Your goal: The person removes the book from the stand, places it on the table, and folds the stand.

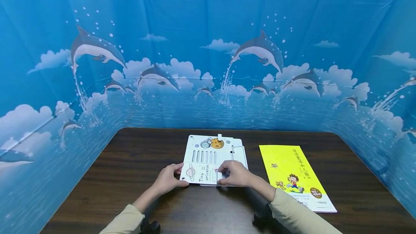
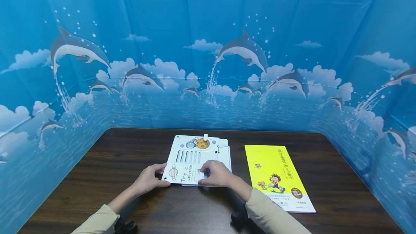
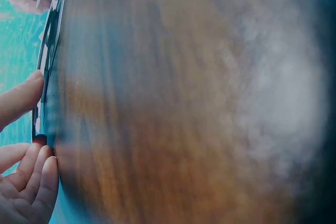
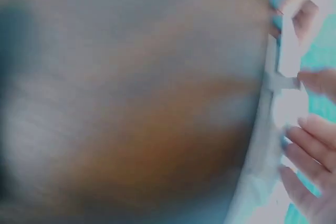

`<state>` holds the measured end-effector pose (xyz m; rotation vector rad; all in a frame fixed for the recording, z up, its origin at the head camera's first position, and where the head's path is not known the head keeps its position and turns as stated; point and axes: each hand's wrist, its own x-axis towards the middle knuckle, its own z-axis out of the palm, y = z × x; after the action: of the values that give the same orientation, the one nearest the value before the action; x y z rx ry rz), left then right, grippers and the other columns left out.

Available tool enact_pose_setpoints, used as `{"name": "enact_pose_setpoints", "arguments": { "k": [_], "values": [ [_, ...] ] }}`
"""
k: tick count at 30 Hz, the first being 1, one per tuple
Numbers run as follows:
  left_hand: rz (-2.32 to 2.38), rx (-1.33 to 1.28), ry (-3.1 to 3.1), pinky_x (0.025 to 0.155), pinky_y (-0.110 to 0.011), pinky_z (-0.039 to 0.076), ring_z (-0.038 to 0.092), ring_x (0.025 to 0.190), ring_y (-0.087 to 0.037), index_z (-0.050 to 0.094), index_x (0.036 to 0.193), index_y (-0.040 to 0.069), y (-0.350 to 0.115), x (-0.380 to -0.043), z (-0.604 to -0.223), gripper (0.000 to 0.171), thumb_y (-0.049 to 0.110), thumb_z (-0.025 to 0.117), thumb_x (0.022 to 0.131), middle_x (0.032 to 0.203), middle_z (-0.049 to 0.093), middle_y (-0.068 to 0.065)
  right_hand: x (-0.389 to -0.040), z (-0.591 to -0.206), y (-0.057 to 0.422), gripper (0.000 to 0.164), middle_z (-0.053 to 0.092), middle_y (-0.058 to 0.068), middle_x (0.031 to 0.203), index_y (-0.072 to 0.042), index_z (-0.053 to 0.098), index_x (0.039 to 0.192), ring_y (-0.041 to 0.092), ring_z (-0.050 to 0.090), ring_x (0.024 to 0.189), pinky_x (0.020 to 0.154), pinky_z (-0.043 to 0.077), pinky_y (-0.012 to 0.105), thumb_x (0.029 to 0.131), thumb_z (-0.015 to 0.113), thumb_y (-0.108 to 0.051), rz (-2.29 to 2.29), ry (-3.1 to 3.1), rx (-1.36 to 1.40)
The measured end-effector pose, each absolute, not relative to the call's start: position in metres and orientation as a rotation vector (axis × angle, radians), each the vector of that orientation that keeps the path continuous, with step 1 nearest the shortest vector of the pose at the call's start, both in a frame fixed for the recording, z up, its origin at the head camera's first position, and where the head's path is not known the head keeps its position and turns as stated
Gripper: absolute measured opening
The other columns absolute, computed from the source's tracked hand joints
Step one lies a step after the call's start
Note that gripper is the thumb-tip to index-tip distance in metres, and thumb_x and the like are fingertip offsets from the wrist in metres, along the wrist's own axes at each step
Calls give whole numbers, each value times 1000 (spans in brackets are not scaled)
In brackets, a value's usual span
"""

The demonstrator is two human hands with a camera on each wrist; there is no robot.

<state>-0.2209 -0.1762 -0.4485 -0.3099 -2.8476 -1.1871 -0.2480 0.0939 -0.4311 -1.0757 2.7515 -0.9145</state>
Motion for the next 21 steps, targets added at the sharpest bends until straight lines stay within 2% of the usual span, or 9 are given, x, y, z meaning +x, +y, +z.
{"name": "enact_pose_setpoints", "arguments": {
  "k": [7,15,21],
  "values": [
    [-1190,-325,-2852,64,-25,41,50,78,-11,55,122,-3,-177,-221,-448,70,17,83,61,88,58,1,-275,-425,87,36,66,1,91,-4,68,101,11,57,80,72,48,27,77,69,-32,-906,2748,-994],
    [-1181,-322,-2859,65,-25,41,50,78,-11,55,121,-3,-175,-221,-446,70,16,83,61,87,58,1,-305,-438,84,40,64,8,99,0,63,107,19,59,91,80,47,34,76,72,-24,-882,2906,-877],
    [-1167,-341,-2861,65,-24,42,50,78,-11,55,121,-4,-174,-221,-446,70,17,83,61,87,58,1,-326,-441,84,38,62,9,95,2,62,107,21,57,88,77,47,35,77,71,-19,-991,2943,-745]
  ]
}}
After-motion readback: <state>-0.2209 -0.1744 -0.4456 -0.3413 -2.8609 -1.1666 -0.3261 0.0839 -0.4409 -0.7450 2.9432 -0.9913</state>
